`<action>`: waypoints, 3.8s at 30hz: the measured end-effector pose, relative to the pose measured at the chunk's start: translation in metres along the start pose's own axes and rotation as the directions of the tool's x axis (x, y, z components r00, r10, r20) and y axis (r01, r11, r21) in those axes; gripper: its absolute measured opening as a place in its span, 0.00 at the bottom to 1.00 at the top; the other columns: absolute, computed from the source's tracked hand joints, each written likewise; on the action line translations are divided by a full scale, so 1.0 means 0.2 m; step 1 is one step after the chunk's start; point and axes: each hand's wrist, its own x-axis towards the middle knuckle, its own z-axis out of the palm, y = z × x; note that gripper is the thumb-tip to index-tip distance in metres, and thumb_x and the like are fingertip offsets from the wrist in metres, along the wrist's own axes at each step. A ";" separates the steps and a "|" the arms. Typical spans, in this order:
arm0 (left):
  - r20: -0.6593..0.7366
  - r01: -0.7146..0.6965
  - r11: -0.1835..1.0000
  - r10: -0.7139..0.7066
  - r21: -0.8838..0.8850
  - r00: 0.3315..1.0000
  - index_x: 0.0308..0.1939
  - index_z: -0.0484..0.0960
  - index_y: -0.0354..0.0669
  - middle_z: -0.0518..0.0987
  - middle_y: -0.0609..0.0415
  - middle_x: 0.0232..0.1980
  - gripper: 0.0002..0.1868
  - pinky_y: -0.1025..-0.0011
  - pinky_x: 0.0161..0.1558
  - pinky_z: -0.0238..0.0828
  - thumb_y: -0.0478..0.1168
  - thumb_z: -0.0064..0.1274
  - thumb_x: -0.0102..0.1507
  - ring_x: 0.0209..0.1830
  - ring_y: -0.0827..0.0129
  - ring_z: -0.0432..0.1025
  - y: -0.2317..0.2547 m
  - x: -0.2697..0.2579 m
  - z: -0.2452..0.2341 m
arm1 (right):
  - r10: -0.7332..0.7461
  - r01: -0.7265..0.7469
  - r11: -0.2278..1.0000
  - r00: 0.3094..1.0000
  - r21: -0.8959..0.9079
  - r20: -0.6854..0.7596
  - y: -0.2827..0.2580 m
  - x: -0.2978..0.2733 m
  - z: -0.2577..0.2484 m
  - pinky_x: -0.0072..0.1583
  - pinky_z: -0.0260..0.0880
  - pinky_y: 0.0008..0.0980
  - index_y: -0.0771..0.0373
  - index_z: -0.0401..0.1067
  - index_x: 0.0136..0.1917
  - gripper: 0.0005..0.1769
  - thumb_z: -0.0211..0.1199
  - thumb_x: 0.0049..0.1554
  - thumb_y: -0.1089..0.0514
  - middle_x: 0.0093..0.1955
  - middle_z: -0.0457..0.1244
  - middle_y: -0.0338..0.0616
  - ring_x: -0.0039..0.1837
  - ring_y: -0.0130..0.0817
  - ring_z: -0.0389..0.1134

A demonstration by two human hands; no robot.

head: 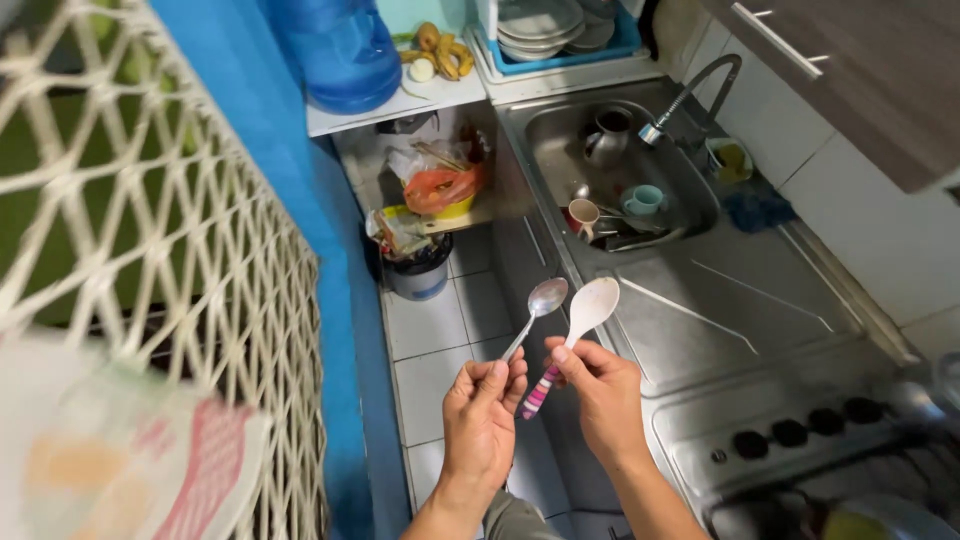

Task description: Clearing dirty dishes from a dining table and carrying them to the kitchen sink.

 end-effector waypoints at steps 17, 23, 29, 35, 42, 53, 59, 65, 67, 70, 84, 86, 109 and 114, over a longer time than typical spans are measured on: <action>0.047 0.264 0.959 -0.270 0.106 0.962 0.41 0.75 0.39 0.83 0.40 0.51 0.03 0.69 0.55 0.77 0.31 0.53 0.66 0.50 0.64 0.79 -0.10 1.30 0.25 | 0.074 -0.079 0.997 0.973 -0.017 -0.217 0.11 1.13 -0.01 0.44 0.68 0.26 0.70 0.82 0.51 0.15 0.68 0.57 0.57 0.37 0.70 0.40 0.40 0.26 0.66; 0.080 0.443 0.879 -0.462 0.176 0.883 0.41 0.75 0.39 0.82 0.41 0.51 0.02 0.69 0.56 0.76 0.30 0.52 0.65 0.51 0.65 0.79 -0.21 1.69 0.26 | 0.123 -0.138 0.990 0.909 -0.008 -0.398 0.21 1.37 -0.06 0.43 0.68 0.26 0.70 0.83 0.50 0.15 0.69 0.56 0.56 0.36 0.70 0.39 0.39 0.25 0.65; 0.082 0.646 0.713 -0.686 0.274 0.723 0.42 0.75 0.39 0.82 0.43 0.51 0.03 0.68 0.56 0.76 0.30 0.52 0.65 0.52 0.64 0.78 -0.35 2.09 0.14 | 0.168 -0.220 0.975 0.783 -0.015 -0.599 0.38 1.62 -0.02 0.41 0.66 0.25 0.71 0.83 0.47 0.14 0.69 0.56 0.55 0.34 0.68 0.37 0.37 0.23 0.63; 0.057 0.693 0.592 -0.776 0.411 0.629 0.43 0.74 0.39 0.82 0.43 0.50 0.06 0.67 0.55 0.76 0.30 0.54 0.65 0.51 0.62 0.78 -0.49 2.42 0.11 | 0.169 -0.287 0.958 0.626 -0.024 -0.761 0.53 1.84 -0.02 0.39 0.62 0.25 0.68 0.81 0.42 0.12 0.69 0.56 0.55 0.31 0.65 0.36 0.36 0.22 0.60; -0.010 0.623 0.513 -0.767 0.590 0.642 0.47 0.71 0.34 0.81 0.41 0.50 0.09 0.65 0.58 0.77 0.34 0.53 0.67 0.52 0.60 0.79 -0.87 2.65 0.01 | 0.219 -0.256 0.963 0.552 0.086 -0.804 0.91 1.98 -0.25 0.37 0.62 0.27 0.69 0.73 0.36 0.13 0.68 0.57 0.57 0.30 0.62 0.35 0.33 0.23 0.61; 0.010 0.356 0.384 -0.692 0.852 0.722 0.50 0.75 0.29 0.82 0.44 0.47 0.14 0.71 0.49 0.75 0.32 0.58 0.63 0.46 0.65 0.77 -1.31 2.69 -0.31 | 0.333 -0.663 0.746 0.452 -0.062 -0.828 1.19 2.12 -0.51 0.44 0.73 0.36 0.67 0.80 0.40 0.15 0.72 0.52 0.51 0.34 0.71 0.49 0.37 0.36 0.74; 0.022 0.195 0.193 -0.765 0.962 0.644 0.56 0.77 0.27 0.85 0.46 0.48 0.21 0.74 0.47 0.74 0.31 0.60 0.59 0.46 0.67 0.79 -1.36 2.75 -0.36 | 0.225 -0.742 0.610 0.500 -0.279 -0.837 1.29 2.15 -0.58 0.52 0.74 0.42 0.61 0.82 0.44 0.14 0.72 0.51 0.50 0.41 0.72 0.54 0.46 0.48 0.76; 0.012 0.114 0.092 -0.825 0.989 0.565 0.59 0.74 0.31 0.81 0.43 0.54 0.27 0.70 0.48 0.72 0.30 0.62 0.57 0.49 0.66 0.75 -1.11 2.77 -0.21 | 0.249 -0.708 0.671 0.495 -0.220 -0.832 1.15 2.05 -0.54 0.54 0.74 0.38 0.64 0.81 0.50 0.17 0.72 0.51 0.52 0.45 0.73 0.53 0.49 0.44 0.76; 0.179 -0.016 0.205 -0.808 0.979 0.561 0.59 0.73 0.29 0.80 0.45 0.56 0.27 0.72 0.55 0.72 0.30 0.63 0.56 0.55 0.69 0.76 -1.02 2.75 -0.13 | 0.166 -0.604 0.758 0.544 -0.246 -0.823 1.07 1.97 -0.47 0.54 0.74 0.35 0.67 0.80 0.52 0.18 0.71 0.52 0.54 0.46 0.73 0.51 0.49 0.39 0.76; 0.173 0.009 0.203 -0.854 0.979 0.491 0.58 0.76 0.32 0.81 0.49 0.54 0.23 0.69 0.51 0.75 0.32 0.59 0.58 0.49 0.64 0.78 -0.84 2.62 0.15 | 0.198 -0.407 0.912 0.561 -0.058 -0.804 0.84 1.84 -0.30 0.53 0.72 0.31 0.69 0.75 0.61 0.22 0.69 0.55 0.59 0.45 0.72 0.49 0.48 0.33 0.71; 0.458 0.017 0.460 -0.880 0.888 -0.123 0.60 0.74 0.37 0.74 0.49 0.63 0.23 0.62 0.64 0.73 0.28 0.54 0.61 0.67 0.63 0.70 -0.41 1.86 0.88 | -0.055 0.134 0.990 0.154 -0.034 -0.987 0.05 1.07 0.22 0.57 0.73 0.33 0.68 0.62 0.71 0.32 0.62 0.54 0.71 0.68 0.63 0.53 0.59 0.34 0.68; 0.446 0.004 0.454 -0.873 0.891 -0.200 0.60 0.74 0.37 0.74 0.50 0.63 0.22 0.62 0.65 0.73 0.28 0.53 0.61 0.67 0.64 0.70 -0.40 1.71 0.93 | -0.105 0.166 0.982 0.095 -0.088 -0.990 0.02 0.93 0.26 0.58 0.73 0.34 0.68 0.61 0.71 0.32 0.62 0.54 0.71 0.68 0.62 0.53 0.59 0.34 0.68; 0.138 0.021 0.239 -0.486 0.971 -0.863 0.57 0.76 0.39 0.71 0.53 0.65 0.22 0.67 0.57 0.73 0.24 0.49 0.59 0.65 0.64 0.69 -0.56 -0.11 0.74 | -0.151 0.125 0.938 -0.695 -0.324 -0.703 -0.26 -0.62 0.46 0.55 0.77 0.42 0.62 0.52 0.75 0.34 0.59 0.59 0.61 0.69 0.57 0.55 0.59 0.40 0.69; 0.083 -0.004 0.211 -0.402 0.978 -0.912 0.58 0.75 0.39 0.72 0.52 0.63 0.24 0.68 0.55 0.72 0.23 0.48 0.58 0.66 0.65 0.69 -0.70 -0.55 0.69 | -0.165 0.051 0.946 -0.777 -0.321 -0.608 -0.31 -0.94 0.34 0.54 0.77 0.41 0.63 0.53 0.75 0.33 0.58 0.59 0.61 0.68 0.57 0.53 0.57 0.38 0.69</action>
